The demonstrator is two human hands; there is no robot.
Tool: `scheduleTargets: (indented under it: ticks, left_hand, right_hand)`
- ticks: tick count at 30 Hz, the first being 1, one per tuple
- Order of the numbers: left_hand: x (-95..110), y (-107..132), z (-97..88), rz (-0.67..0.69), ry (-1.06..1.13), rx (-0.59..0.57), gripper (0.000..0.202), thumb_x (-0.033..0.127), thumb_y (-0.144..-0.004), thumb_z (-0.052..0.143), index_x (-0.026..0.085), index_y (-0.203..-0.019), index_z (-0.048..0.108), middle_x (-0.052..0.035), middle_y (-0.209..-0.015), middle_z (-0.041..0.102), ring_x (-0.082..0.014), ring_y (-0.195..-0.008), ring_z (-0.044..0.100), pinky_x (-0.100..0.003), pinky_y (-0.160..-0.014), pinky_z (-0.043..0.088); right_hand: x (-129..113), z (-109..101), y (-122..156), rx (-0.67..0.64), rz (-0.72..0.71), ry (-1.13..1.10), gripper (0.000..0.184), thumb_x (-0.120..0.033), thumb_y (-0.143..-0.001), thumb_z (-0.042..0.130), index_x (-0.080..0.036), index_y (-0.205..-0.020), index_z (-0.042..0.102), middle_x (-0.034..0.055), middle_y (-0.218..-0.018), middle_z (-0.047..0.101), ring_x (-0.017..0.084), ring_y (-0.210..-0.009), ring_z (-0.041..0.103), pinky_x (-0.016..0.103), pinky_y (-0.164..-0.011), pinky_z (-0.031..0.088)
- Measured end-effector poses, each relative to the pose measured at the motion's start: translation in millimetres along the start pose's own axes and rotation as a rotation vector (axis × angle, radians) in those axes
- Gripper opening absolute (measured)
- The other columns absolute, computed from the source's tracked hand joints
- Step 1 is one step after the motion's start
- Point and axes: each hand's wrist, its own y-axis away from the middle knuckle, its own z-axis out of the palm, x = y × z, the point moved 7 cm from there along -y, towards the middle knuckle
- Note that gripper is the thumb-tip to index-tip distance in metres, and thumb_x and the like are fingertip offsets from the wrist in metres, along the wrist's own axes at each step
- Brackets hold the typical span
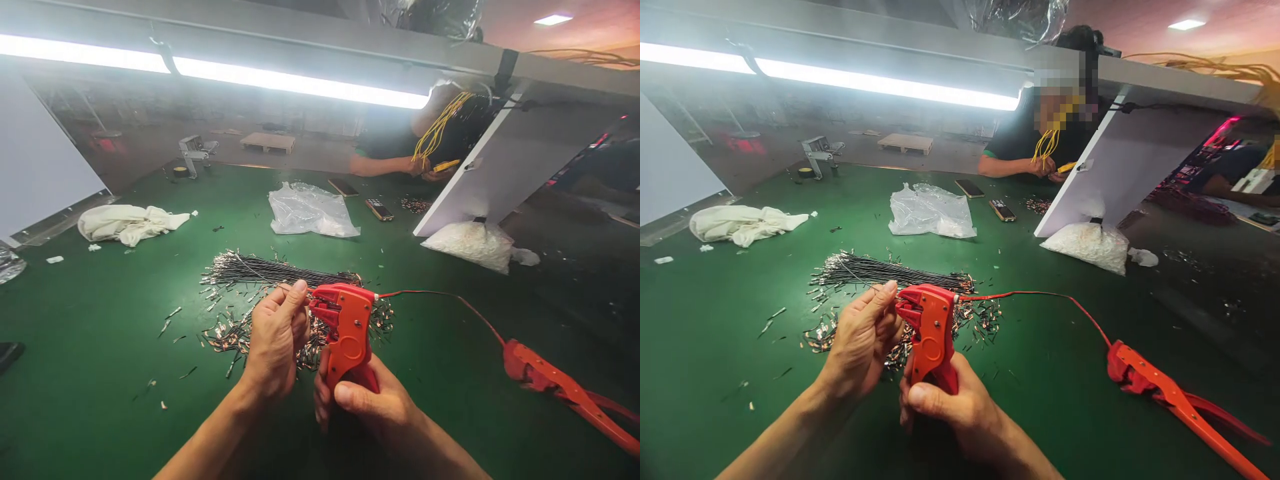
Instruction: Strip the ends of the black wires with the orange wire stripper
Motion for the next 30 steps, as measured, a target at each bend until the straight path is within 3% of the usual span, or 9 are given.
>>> scheduleTargets:
  ticks: [5,16,30]
  left_hand:
    - [-1.2,1.5,2.4,-0.037,0.019,-0.010,0.051,0.045,-0.071,0.078,0.021,-0.064,0.033,0.0129,-0.047,0.021,-0.0031,-0.041,0.014,-0.016,-0.037,0.015]
    - [0.7,1.2,4.6,0.044,-0.040,-0.031,0.046,0.045,-0.072,0.077,0.020,-0.064,0.040,0.0124,-0.045,0.027,-0.0022,-0.038,0.019,-0.016,-0.037,0.017]
    - [-5.5,3.6,4.8,-0.066,0.022,-0.013,0.051,0.044,-0.067,0.081,0.021,-0.064,0.035,0.0133,-0.048,0.023,-0.0014,-0.038,0.017,-0.014,-0.036,0.016]
  right_hand:
    - [2.6,-1.3,-0.4,0.010,0.026,-0.002,0.033,-0.039,-0.079,0.075,-0.013,-0.091,0.059,0.0024,-0.075,0.057,0.015,-0.065,0.056,0.030,-0.062,0.048]
    - [10.0,-9.6,3.2,0.076,0.037,-0.023,0.033,-0.038,-0.079,0.076,-0.013,-0.089,0.057,0.0002,-0.067,0.058,0.014,-0.056,0.060,0.027,-0.054,0.050]
    - [14.7,1.5,4.8,0.052,0.070,-0.243,0.028,-0.032,-0.078,0.076,-0.014,-0.089,0.058,0.0001,-0.066,0.059,0.013,-0.055,0.059,0.026,-0.053,0.051]
